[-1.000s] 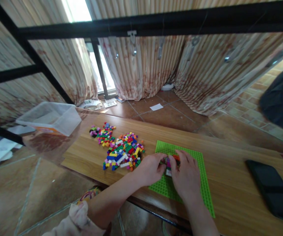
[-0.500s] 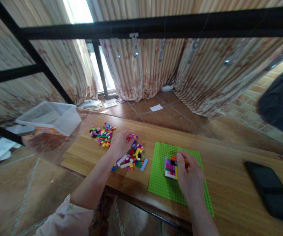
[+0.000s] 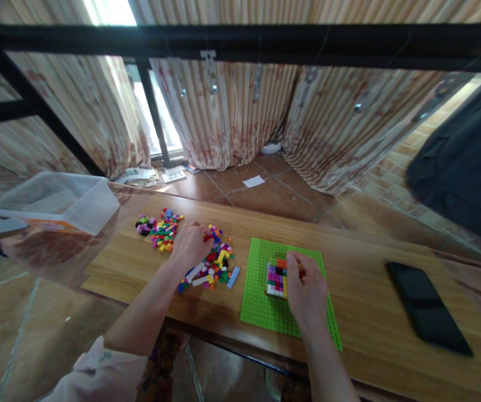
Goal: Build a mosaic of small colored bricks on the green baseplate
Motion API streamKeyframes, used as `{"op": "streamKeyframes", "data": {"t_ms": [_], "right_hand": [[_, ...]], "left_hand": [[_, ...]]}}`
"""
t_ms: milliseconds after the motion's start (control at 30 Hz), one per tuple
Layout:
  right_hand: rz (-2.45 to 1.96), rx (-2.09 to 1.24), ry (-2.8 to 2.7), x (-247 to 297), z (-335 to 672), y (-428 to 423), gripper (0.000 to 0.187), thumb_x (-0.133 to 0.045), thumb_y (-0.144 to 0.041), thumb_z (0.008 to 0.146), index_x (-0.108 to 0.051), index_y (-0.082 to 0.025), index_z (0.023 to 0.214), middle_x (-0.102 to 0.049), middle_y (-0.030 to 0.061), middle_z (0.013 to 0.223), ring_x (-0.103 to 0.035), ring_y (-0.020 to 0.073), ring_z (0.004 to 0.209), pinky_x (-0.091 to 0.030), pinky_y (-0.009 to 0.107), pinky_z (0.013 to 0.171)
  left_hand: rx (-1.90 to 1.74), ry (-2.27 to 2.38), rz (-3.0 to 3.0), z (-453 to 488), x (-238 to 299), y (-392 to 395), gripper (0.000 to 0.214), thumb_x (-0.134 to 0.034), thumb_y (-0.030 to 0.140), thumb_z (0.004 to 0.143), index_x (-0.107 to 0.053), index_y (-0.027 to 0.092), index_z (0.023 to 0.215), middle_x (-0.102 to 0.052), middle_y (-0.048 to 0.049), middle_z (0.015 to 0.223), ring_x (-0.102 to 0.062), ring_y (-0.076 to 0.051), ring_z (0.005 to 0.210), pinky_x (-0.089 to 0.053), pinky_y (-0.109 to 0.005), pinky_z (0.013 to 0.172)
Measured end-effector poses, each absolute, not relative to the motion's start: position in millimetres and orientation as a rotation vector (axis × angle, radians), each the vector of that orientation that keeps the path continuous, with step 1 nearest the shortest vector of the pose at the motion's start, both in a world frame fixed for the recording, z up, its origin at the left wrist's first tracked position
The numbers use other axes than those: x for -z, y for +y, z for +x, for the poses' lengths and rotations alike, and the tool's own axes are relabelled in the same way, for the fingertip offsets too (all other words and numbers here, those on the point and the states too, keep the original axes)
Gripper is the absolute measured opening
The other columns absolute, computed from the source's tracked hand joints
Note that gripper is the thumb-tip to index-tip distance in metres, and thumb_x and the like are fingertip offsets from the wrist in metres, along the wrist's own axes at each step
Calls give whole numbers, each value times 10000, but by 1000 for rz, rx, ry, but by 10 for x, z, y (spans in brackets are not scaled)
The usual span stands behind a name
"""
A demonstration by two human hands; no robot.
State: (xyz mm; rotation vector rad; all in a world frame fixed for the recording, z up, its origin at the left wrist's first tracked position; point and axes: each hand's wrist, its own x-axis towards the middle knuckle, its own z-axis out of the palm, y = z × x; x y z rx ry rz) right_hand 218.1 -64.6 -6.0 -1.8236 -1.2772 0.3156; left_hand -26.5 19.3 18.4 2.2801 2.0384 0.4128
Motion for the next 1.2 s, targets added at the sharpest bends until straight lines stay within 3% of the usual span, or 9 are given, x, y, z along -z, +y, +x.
{"op": "streamKeyframes", "data": {"t_ms": [200, 500, 800, 1200], "right_hand": [[-1763, -317, -1174, 39, 2241, -635, 473, -458, -548, 868, -719, -162, 950, -717, 114, 925, -647, 247, 860, -481, 365, 784], [-1645, -357, -854, 102, 2351, -583, 416, -530, -522, 828, -728, -160, 880, -729, 82, 867, -658, 217, 832, -483, 347, 773], [-1638, -433, -824, 104, 2359, -561, 404, -527, -511, 817, -728, -163, 861, -712, 71, 791, -633, 199, 752, -461, 317, 688], [-1646, -459, -890, 58, 2348, -573, 389, -508, -484, 822, -726, -162, 825, -713, 56, 793, -631, 196, 755, -459, 301, 696]], "left_hand": [[-460, 2037, 2300, -222, -234, 209, 208, -492, 189, 815, -691, 128, 812, -679, -125, 887, -608, -249, 936, -461, -359, 899], [-900, 1519, 2182, 55, -229, 161, 133, -505, 243, 871, -606, 155, 877, -648, -40, 801, -606, -168, 739, -470, -286, 697], [-846, 973, 2301, 609, -144, -217, 119, -483, 217, 913, -595, 188, 940, -647, -40, 917, -612, -161, 873, -498, -293, 794], [-795, 942, 2386, 810, -71, -299, 204, -431, 167, 927, -604, 186, 1034, -623, -56, 1041, -616, -151, 941, -532, -297, 861]]}}
